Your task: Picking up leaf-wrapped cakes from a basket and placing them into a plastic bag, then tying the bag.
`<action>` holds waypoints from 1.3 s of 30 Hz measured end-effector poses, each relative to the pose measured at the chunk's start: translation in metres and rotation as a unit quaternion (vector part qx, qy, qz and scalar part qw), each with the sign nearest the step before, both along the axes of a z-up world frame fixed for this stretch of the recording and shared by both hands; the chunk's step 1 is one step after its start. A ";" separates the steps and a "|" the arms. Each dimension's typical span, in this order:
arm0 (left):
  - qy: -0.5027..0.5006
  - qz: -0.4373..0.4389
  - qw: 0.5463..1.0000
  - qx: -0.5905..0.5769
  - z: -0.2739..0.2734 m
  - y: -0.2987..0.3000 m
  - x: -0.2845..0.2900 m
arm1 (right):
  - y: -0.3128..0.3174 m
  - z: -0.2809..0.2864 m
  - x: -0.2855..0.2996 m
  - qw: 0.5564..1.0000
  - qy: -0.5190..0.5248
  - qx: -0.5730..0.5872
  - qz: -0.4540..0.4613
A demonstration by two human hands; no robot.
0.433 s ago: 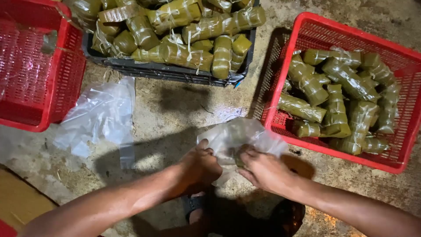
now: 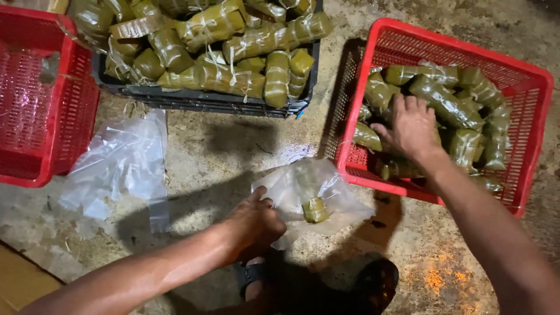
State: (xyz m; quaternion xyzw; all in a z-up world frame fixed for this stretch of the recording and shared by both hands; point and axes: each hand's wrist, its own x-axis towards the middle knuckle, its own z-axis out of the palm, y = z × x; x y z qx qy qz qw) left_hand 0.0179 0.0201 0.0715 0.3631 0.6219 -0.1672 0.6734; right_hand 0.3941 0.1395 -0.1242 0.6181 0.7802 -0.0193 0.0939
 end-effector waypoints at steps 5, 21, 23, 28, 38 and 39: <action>-0.033 -0.546 0.679 0.489 -0.038 -0.027 -0.015 | 0.012 -0.055 0.023 0.998 0.032 -0.012 -0.055; -0.055 -0.523 0.715 0.460 -0.069 -0.029 -0.023 | -0.081 0.109 -0.003 0.609 0.518 -0.595 -0.077; -0.067 -0.535 0.718 0.439 -0.059 -0.026 -0.022 | -0.100 0.095 -0.027 0.633 0.405 -0.658 -0.034; -0.067 -0.554 0.658 0.505 -0.105 -0.052 -0.017 | -0.122 0.085 -0.098 0.690 0.339 -0.635 -0.073; -0.145 -0.599 0.683 0.393 -0.059 -0.034 0.000 | -0.161 0.058 -0.168 0.829 0.303 -0.471 -0.003; -0.148 -0.602 0.679 0.394 -0.060 -0.036 -0.003 | -0.156 0.065 -0.160 0.830 0.303 -0.468 -0.008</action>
